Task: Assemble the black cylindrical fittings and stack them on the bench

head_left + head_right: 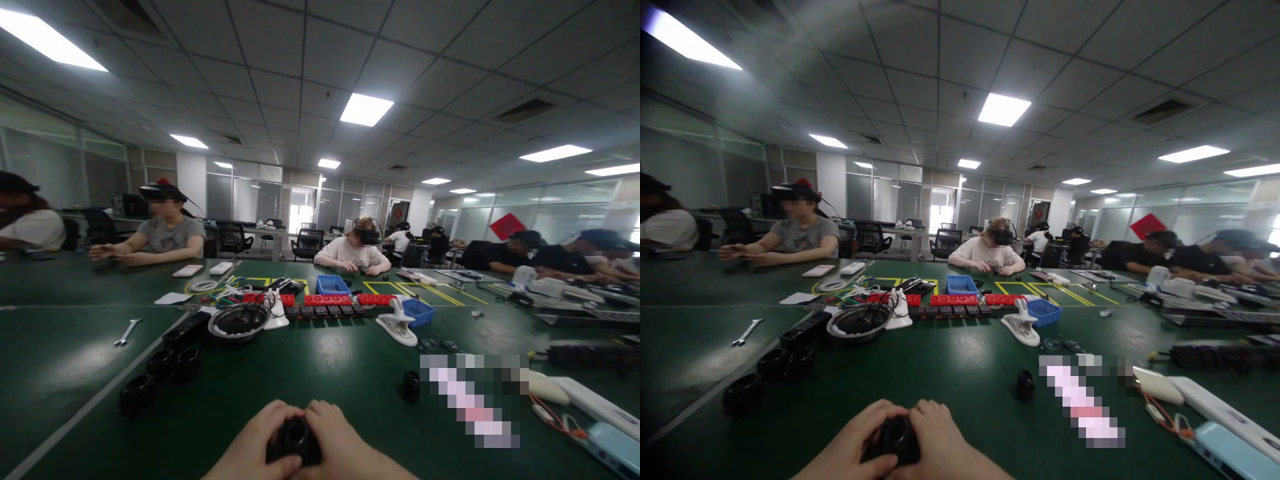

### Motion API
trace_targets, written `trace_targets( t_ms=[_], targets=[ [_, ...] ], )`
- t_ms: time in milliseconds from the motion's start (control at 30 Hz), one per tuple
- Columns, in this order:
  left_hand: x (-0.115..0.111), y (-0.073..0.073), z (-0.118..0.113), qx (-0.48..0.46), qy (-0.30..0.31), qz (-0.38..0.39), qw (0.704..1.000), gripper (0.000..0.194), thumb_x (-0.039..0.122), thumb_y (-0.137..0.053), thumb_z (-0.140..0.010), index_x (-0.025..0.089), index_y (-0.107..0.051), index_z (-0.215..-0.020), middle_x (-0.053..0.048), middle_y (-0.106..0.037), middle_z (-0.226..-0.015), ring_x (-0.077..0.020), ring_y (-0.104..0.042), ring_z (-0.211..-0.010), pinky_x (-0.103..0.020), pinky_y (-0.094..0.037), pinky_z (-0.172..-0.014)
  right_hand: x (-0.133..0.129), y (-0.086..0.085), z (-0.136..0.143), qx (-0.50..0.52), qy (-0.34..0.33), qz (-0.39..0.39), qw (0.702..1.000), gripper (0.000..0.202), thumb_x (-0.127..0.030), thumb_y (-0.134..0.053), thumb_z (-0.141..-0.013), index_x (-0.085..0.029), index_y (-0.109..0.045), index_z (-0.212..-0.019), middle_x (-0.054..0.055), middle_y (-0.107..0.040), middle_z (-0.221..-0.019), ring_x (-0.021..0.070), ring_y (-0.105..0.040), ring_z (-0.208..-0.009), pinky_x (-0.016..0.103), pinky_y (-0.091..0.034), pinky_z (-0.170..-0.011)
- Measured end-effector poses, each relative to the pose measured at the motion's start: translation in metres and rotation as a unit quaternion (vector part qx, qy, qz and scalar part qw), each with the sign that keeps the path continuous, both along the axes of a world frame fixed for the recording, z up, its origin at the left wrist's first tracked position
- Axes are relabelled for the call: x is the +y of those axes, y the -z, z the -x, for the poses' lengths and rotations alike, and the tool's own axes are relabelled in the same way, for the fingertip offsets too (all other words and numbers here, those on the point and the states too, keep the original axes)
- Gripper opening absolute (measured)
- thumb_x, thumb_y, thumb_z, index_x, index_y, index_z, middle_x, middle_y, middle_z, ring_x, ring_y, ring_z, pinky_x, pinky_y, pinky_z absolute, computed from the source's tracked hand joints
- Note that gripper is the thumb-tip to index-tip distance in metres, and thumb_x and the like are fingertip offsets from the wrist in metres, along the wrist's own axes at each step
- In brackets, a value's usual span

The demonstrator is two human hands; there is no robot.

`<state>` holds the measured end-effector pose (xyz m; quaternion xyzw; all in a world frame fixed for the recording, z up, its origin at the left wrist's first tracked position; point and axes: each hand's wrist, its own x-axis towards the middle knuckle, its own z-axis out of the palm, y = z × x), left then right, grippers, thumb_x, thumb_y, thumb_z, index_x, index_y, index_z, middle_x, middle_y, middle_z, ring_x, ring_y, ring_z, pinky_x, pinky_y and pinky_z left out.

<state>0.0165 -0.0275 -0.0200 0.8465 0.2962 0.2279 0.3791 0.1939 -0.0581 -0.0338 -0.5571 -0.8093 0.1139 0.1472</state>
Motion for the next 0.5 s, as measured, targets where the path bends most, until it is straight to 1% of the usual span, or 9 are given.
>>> trace_targets(
  t_ms=[100,167,233,300,367,433,500],
  targets=[
    [0.004,-0.003,0.003,0.004,0.029,0.003,1.0,0.04,0.017,-0.063,-0.065,0.027,-0.055,-0.103,0.0,-0.051,-0.097,-0.0186,-0.05,-0.087,-0.025,-0.04,-0.074,0.004,-0.003,-0.013,0.055,-0.063,0.048,0.995,0.047,-0.047,-0.069,-0.059,-0.021,-0.058,-0.096,0.002,-0.056,-0.093,0.0197,-0.05,-0.087,0.028,-0.038,-0.077],
    [0.007,-0.004,0.005,0.018,0.038,0.012,0.999,0.042,0.019,-0.064,-0.065,0.029,-0.055,-0.105,0.001,-0.05,-0.095,-0.0185,-0.05,-0.086,-0.025,-0.04,-0.073,0.005,-0.005,-0.019,0.085,-0.082,0.066,0.991,0.042,-0.041,-0.071,-0.06,-0.022,-0.059,-0.096,0.0,-0.055,-0.092,0.0187,-0.049,-0.088,0.027,-0.038,-0.077],
    [0.008,-0.006,0.005,0.03,0.04,0.019,0.999,0.044,0.02,-0.065,-0.064,0.03,-0.055,-0.106,0.001,-0.05,-0.093,-0.0185,-0.05,-0.085,-0.025,-0.04,-0.073,0.006,-0.006,-0.021,0.102,-0.08,0.086,0.988,0.04,-0.037,-0.073,-0.058,-0.022,-0.061,-0.093,-0.001,-0.055,-0.091,0.0184,-0.049,-0.088,0.026,-0.038,-0.076],
    [0.007,-0.007,0.005,0.036,0.034,0.022,0.999,0.045,0.017,-0.066,-0.062,0.029,-0.056,-0.105,0.002,-0.05,-0.092,-0.0188,-0.05,-0.086,-0.026,-0.04,-0.073,0.005,-0.005,-0.02,0.117,-0.051,0.11,0.986,0.039,-0.036,-0.074,-0.057,-0.022,-0.062,-0.091,-0.001,-0.055,-0.09,0.0174,-0.05,-0.085,0.024,-0.038,-0.071],
    [0.005,-0.008,0.004,0.046,0.018,0.025,0.998,0.045,0.016,-0.066,-0.061,0.028,-0.056,-0.103,0.002,-0.051,-0.092,-0.0189,-0.05,-0.086,-0.026,-0.04,-0.073,0.004,-0.004,-0.014,0.107,-0.008,0.12,0.987,0.042,-0.04,-0.074,-0.053,-0.021,-0.062,-0.088,-0.001,-0.055,-0.087,0.0166,-0.051,-0.078,0.023,-0.038,-0.065],
    [0.0,-0.009,0.002,0.055,-0.009,0.029,0.998,0.044,0.015,-0.066,-0.06,0.026,-0.057,-0.101,0.001,-0.051,-0.092,-0.019,-0.05,-0.085,-0.026,-0.04,-0.072,0.003,-0.003,-0.006,0.066,0.034,0.099,0.992,0.046,-0.046,-0.073,-0.05,-0.019,-0.061,-0.084,0.0,-0.057,-0.082,0.0169,-0.051,-0.072,0.024,-0.038,-0.061],
    [-0.005,-0.008,0.0,0.056,-0.043,0.028,0.997,0.041,0.014,-0.064,-0.059,0.023,-0.057,-0.098,0.0,-0.052,-0.092,-0.0189,-0.05,-0.085,-0.027,-0.04,-0.072,0.001,-0.002,0.004,0.006,0.067,0.057,0.996,0.047,-0.048,-0.072,-0.049,-0.017,-0.06,-0.081,0.003,-0.059,-0.078,0.0195,-0.052,-0.07,0.028,-0.038,-0.063]
  ],
)
